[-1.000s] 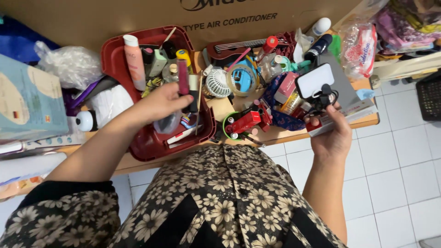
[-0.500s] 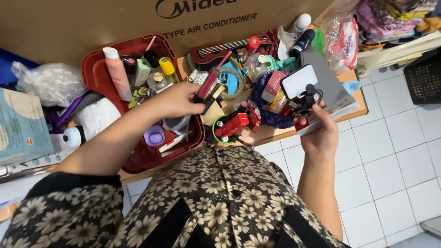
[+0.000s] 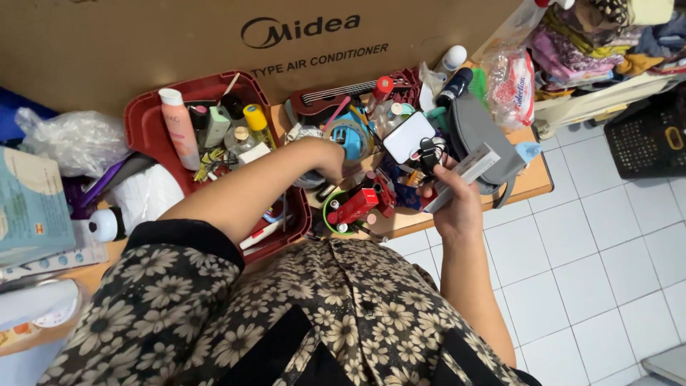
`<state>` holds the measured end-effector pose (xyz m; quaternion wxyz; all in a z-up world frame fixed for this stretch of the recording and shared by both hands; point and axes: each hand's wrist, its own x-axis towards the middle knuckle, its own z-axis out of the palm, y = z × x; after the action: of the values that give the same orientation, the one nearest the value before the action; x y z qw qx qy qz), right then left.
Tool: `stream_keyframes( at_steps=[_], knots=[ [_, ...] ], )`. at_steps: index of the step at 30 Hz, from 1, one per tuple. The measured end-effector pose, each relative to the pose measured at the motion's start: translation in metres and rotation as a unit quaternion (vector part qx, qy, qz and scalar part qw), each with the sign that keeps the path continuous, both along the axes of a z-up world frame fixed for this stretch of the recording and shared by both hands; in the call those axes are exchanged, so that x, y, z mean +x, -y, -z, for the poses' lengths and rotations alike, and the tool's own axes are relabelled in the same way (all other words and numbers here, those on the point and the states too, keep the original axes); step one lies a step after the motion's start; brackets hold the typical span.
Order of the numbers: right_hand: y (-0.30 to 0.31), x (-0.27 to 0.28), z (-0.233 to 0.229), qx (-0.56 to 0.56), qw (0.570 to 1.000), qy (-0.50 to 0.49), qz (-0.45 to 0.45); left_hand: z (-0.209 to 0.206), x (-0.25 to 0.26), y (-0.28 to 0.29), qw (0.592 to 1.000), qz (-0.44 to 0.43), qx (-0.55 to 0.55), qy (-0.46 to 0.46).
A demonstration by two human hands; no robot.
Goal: Organizing various cosmetic items, trinkets, and small accessories into a tray and bags.
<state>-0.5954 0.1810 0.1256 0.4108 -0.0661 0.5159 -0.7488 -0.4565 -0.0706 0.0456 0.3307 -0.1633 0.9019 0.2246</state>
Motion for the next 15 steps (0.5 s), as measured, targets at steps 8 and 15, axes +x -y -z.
stream_keyframes(
  at_steps=[8, 15],
  knots=[
    [-0.014, -0.012, 0.002, -0.030, 0.999, -0.001, -0.029, -0.087, 0.149, 0.074, 0.969, -0.148, 0.036, -0.196],
    [-0.006, -0.005, -0.006, -0.035, 0.997, -0.030, -0.057, -0.052, 0.253, 0.032, 0.969, -0.213, -0.065, -0.104]
  ],
)
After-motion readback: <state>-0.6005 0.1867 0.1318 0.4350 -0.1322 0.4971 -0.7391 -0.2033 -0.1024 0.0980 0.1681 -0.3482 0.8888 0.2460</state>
